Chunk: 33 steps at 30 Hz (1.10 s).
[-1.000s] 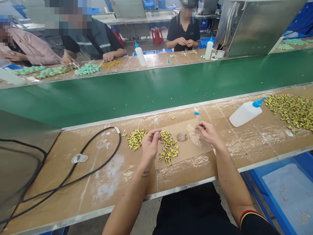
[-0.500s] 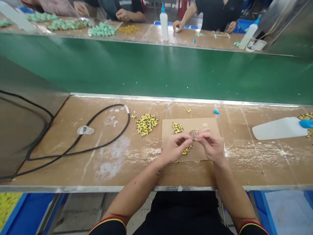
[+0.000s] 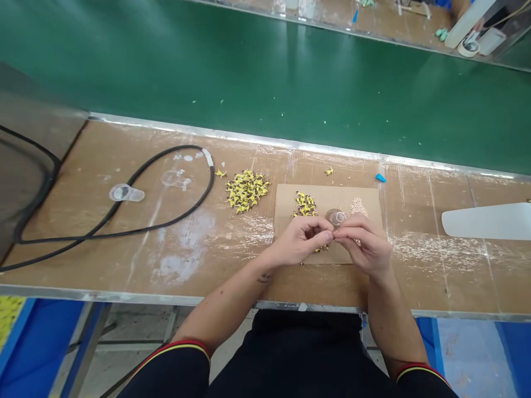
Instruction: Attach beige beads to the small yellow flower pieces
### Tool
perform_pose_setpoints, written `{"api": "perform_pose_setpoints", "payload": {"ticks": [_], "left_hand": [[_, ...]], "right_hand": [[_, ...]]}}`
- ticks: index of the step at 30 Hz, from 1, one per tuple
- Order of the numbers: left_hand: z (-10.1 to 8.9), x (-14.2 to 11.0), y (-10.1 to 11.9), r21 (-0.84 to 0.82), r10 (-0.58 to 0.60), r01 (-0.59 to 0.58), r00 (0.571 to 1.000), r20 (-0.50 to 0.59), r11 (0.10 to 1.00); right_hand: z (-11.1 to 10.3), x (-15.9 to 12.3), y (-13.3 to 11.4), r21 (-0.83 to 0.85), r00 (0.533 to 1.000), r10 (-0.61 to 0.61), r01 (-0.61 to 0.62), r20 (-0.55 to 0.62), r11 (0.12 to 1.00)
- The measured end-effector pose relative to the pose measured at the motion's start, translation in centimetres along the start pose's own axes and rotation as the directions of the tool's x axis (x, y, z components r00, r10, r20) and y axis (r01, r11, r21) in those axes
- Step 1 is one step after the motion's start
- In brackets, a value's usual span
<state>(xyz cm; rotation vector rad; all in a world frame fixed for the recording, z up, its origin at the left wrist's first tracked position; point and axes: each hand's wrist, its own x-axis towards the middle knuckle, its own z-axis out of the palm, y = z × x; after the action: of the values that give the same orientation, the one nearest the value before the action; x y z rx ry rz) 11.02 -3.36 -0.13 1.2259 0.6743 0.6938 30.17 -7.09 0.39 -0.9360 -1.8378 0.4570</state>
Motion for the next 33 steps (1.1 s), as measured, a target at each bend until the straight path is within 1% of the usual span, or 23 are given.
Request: {"api": "perform_pose_setpoints", "payload": {"ticks": [6, 9, 11, 13, 15, 17, 20, 23, 27, 33], "left_hand": [[-0.1, 0.5, -0.3, -0.078, -0.007, 0.010, 0.999, 0.041, 0.997], [0.1, 0.6, -0.3, -0.082, -0.021, 0.023, 0.999, 0.026, 0.996], [0.1, 0.7, -0.3, -0.115, -0.028, 0.025, 0.999, -0.030, 0.993], [-0.1, 0.9, -0.5, -0.202, -0.030, 0.005, 0.992, -0.123, 0.979], [-0.5, 1.1, -0.8, -0.295, -0.038, -0.028, 0.976, -0.215, 0.955], [-0.9, 1.3, -1.1, -0.328, -0.040, -0.057, 0.959, -0.282, 0.943], [-1.4, 1.6, -1.3, -0.307, -0.030, -0.086, 0.935, -0.354, 0.948], [-1.6, 1.7, -1.2, -0.295, -0.024, -0.106, 0.914, -0.404, 0.950], [-1.6, 1.8, -1.3, -0.297, -0.020, -0.127, 0.895, -0.446, 0.946], [-1.8, 1.9, -1.3, -0.264, -0.018, -0.115, 0.891, -0.454, 0.958]], "right_hand": [[-0.3, 0.3, -0.1, -0.111, 0.996, -0.082, 0.087, 0.044, 0.990], [-0.5, 0.2, 0.0, -0.130, 0.997, -0.060, 0.065, 0.044, 0.989], [-1.0, 0.1, 0.1, -0.149, 0.999, -0.030, 0.034, 0.026, 0.988], [-1.9, 0.0, 0.4, -0.192, 1.000, 0.003, -0.003, -0.002, 0.981], [-2.9, -0.1, 0.9, -0.246, 0.999, 0.053, -0.054, -0.008, 0.968], [-3.7, -0.2, 1.5, -0.296, 0.992, 0.120, -0.104, 0.037, 0.950], [-4.2, -0.4, 2.3, -0.350, 0.971, 0.195, -0.138, 0.134, 0.926], [-4.0, -0.6, 2.7, -0.399, 0.957, 0.220, -0.131, 0.187, 0.908], [-3.8, -1.0, 3.1, -0.475, 0.948, 0.239, -0.114, 0.212, 0.873], [-3.7, -1.1, 3.6, -0.517, 0.936, 0.254, -0.095, 0.245, 0.851]]}}
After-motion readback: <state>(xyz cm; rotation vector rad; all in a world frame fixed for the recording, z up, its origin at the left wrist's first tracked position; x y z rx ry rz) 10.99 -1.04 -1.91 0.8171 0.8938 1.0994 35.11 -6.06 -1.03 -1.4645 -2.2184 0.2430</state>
